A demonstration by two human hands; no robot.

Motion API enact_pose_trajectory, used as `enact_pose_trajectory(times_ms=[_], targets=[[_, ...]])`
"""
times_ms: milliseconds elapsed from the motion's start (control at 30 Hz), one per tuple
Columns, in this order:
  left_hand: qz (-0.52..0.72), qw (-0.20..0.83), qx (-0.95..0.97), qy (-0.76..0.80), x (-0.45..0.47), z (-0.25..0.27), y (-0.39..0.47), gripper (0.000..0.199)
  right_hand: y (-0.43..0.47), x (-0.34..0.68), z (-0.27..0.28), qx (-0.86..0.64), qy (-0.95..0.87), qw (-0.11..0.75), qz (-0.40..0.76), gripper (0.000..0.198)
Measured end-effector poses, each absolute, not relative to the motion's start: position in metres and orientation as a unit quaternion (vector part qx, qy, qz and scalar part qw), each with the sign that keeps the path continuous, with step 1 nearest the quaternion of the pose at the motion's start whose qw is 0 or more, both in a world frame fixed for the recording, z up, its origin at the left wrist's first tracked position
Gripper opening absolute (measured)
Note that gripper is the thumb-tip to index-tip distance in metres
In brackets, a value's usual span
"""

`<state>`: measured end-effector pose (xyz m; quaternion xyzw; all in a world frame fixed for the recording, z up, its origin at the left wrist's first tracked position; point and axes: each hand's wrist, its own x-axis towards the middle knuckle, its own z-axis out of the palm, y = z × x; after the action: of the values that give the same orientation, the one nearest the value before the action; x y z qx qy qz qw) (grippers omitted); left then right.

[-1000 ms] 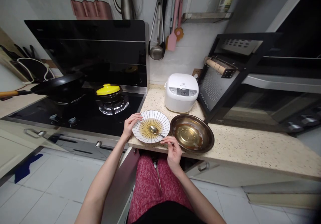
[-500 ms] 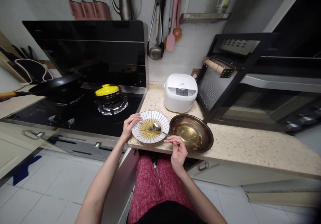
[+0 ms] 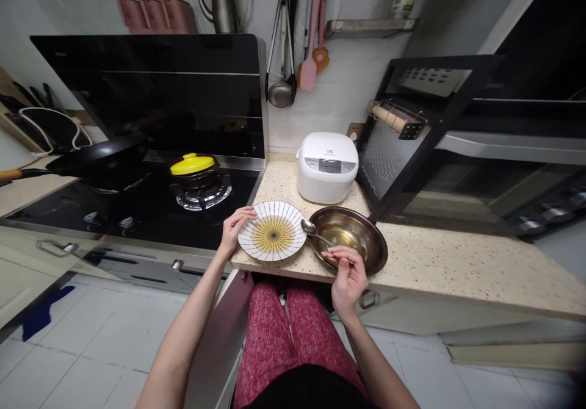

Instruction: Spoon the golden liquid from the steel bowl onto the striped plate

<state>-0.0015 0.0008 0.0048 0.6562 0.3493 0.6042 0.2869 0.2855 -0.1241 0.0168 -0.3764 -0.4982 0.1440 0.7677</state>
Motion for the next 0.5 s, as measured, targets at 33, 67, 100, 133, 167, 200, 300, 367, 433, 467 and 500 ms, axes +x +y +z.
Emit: enact_pose_trajectory(times_ms=[33,67,100,133,167,200,300,367,433,467,500], targets=[[0.604,0.287,0.656,0.35,-0.002,0.005,0.001,0.03,-0.124,0.288,0.018,-0.377,-0.497,0.77,0.136,0.019],[0.604,0.288,0.656,0.35,-0.002,0.005,0.0,0.03,-0.125,0.291,0.018,-0.38,-0.497,0.77,0.127,0.019],[0.603,0.288,0.656,0.351,-0.002,0.005,0.0,0.03,-0.125,0.294,0.018,-0.385,-0.499,0.767,0.117,0.019],[0.603,0.287,0.656,0.352,-0.002,0.005,0.0,0.03,-0.125,0.297,0.017,-0.391,-0.502,0.764,0.107,0.019],[0.602,0.287,0.656,0.353,-0.002,0.006,0.0,0.03,-0.126,0.3,0.016,-0.397,-0.505,0.76,0.097,0.018],[0.602,0.287,0.656,0.353,-0.002,0.006,0.0,0.03,-0.126,0.303,0.015,-0.402,-0.509,0.756,0.088,0.018],[0.603,0.288,0.655,0.352,-0.001,0.006,0.0,0.03,-0.126,0.311,0.01,-0.41,-0.528,0.742,0.062,0.017],[0.603,0.288,0.655,0.351,-0.001,0.006,0.0,0.03,-0.126,0.316,0.008,-0.41,-0.547,0.728,0.042,0.017],[0.604,0.288,0.655,0.35,-0.001,0.006,0.0,0.03,-0.127,0.32,0.008,-0.406,-0.57,0.714,0.02,0.017],[0.604,0.288,0.655,0.35,-0.001,0.006,0.0,0.029,-0.128,0.321,0.008,-0.403,-0.582,0.706,0.01,0.018],[0.605,0.288,0.654,0.35,-0.001,0.006,0.0,0.029,-0.128,0.322,0.009,-0.399,-0.594,0.698,0.0,0.018]])
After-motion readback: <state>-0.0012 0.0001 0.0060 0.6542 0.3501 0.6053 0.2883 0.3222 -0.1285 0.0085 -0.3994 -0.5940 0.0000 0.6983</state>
